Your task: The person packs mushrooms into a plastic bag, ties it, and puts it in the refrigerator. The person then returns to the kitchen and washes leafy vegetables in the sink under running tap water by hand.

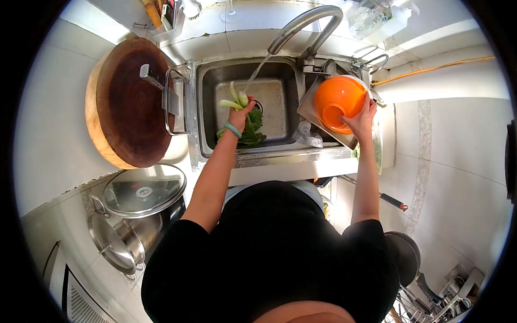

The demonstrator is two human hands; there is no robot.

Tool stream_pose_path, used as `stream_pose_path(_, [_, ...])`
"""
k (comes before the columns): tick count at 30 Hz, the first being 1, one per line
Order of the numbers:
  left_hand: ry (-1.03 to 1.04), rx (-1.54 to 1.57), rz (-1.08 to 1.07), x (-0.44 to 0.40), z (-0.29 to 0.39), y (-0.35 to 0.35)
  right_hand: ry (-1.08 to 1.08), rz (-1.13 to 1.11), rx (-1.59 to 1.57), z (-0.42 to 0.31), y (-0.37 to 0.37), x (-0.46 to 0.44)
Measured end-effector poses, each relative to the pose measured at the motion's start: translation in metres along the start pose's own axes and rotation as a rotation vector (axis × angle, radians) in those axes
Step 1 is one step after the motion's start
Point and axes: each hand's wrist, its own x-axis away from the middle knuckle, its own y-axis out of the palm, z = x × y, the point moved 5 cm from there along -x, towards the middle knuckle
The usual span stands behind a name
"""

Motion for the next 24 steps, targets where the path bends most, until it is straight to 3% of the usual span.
stream_pose_path(7, [-0.025,0.042,-0.086,-0.008,0.007,-0.004,-0.028,0.012,-0.036,-0.003,-0.002,-0.001])
stream_pose_path(16, [-0.179,-0.009,0.109,-0.020,-0.015,-0.035,0.039,0.038,-0.139,-0.036,-0.059,0.002])
stream_pose_path(24, [-0.151,0.031,0.112,-0.030,-0.019,-0.049,0.181,-0.010,-0.269,-0.036,-0.122,0.069])
